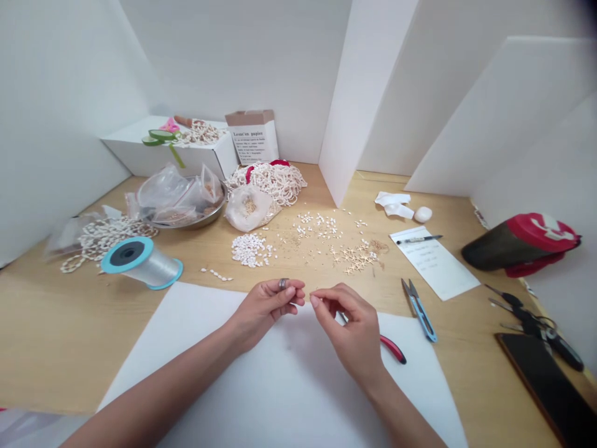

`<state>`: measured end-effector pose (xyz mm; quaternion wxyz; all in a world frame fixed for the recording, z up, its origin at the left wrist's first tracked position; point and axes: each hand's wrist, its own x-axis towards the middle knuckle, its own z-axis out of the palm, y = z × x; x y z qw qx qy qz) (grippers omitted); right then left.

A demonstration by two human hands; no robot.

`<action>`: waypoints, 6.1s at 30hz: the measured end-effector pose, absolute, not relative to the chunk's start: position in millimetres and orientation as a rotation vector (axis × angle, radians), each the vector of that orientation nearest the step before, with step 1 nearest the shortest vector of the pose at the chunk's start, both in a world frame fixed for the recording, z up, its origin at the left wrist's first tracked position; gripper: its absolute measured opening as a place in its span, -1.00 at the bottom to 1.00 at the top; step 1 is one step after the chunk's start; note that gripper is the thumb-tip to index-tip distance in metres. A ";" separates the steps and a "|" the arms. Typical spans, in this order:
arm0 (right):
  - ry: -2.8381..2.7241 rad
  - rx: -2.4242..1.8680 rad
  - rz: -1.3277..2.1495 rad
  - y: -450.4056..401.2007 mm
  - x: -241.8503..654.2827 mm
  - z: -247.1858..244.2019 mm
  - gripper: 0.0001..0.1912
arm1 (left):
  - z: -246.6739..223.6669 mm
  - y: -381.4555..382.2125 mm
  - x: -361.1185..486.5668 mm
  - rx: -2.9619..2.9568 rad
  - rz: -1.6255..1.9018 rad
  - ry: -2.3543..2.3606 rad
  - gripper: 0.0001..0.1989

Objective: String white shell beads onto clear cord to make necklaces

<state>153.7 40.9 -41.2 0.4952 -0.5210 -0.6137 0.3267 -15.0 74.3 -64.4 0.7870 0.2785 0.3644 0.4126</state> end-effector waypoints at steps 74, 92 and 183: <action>-1.355 -1.281 0.938 40.6 141.0 -45.2 -0.93 | -75.1 64.8 -5.0 0.573 0.852 0.733 -0.87; -0.814 -0.997 1.789 56.3 151.2 -60.0 -0.79 | -68.0 70.2 -21.2 2.252 1.261 0.976 -0.67; -0.520 -1.133 1.232 86.9 171.6 -63.8 -0.85 | -50.7 100.6 -57.8 2.309 0.785 1.081 -0.75</action>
